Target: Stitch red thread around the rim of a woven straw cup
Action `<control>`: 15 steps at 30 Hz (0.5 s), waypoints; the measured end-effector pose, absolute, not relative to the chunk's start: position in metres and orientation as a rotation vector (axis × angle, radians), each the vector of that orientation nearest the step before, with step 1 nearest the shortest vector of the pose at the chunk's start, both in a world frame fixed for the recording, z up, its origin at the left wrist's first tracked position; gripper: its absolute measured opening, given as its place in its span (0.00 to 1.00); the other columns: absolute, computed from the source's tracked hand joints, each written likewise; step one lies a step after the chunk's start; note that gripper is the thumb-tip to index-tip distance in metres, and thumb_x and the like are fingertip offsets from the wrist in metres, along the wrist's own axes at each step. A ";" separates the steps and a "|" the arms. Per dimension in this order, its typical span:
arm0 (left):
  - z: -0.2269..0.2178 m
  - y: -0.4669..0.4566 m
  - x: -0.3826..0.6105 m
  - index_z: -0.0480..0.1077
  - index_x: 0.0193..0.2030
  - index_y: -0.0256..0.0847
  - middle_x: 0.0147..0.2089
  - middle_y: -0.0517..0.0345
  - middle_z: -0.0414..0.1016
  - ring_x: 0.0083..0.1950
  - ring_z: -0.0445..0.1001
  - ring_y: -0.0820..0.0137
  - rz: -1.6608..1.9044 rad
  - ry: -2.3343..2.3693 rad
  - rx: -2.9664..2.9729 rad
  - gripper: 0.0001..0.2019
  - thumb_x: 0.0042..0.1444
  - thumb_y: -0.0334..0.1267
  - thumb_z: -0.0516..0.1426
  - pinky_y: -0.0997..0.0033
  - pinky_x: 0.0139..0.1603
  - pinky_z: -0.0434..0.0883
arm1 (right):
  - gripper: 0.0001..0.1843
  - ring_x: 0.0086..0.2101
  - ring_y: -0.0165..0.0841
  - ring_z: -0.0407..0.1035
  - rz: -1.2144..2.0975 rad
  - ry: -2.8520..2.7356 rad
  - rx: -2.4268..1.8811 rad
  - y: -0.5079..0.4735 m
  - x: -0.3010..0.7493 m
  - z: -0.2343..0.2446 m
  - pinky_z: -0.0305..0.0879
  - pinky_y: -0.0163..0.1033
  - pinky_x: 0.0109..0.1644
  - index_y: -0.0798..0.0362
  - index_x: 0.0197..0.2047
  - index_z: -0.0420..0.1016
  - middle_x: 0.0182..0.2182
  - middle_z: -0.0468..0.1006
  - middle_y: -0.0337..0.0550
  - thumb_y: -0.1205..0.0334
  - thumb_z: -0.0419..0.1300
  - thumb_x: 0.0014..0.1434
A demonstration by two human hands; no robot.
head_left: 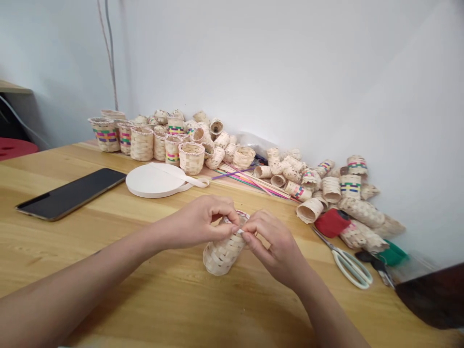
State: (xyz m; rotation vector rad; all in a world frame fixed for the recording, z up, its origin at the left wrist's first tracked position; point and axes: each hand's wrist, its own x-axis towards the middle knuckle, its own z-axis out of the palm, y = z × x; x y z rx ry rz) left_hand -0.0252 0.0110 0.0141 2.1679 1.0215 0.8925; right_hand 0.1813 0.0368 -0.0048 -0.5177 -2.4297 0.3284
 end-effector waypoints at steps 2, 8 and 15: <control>0.014 0.011 -0.026 0.73 0.32 0.38 0.30 0.63 0.71 0.33 0.67 0.75 0.877 1.015 2.153 0.05 0.54 0.30 0.56 0.77 0.35 0.61 | 0.06 0.34 0.34 0.64 0.326 -2.432 -0.514 0.037 0.181 -0.005 0.59 0.40 0.39 0.53 0.35 0.69 0.30 0.72 0.42 0.68 0.53 0.64; 0.014 0.011 -0.026 0.73 0.31 0.39 0.30 0.65 0.70 0.33 0.67 0.75 0.841 1.040 2.112 0.05 0.53 0.30 0.56 0.77 0.35 0.60 | 0.07 0.34 0.34 0.65 0.297 -2.416 -0.517 0.038 0.178 -0.008 0.60 0.40 0.39 0.53 0.35 0.70 0.30 0.72 0.43 0.68 0.53 0.64; 0.011 0.009 -0.019 0.72 0.28 0.38 0.28 0.64 0.70 0.31 0.66 0.74 0.911 1.118 2.053 0.04 0.49 0.29 0.56 0.75 0.33 0.60 | 0.11 0.43 0.35 0.72 0.464 -2.179 -0.613 0.039 0.195 -0.001 0.67 0.42 0.47 0.48 0.48 0.74 0.41 0.79 0.44 0.64 0.53 0.65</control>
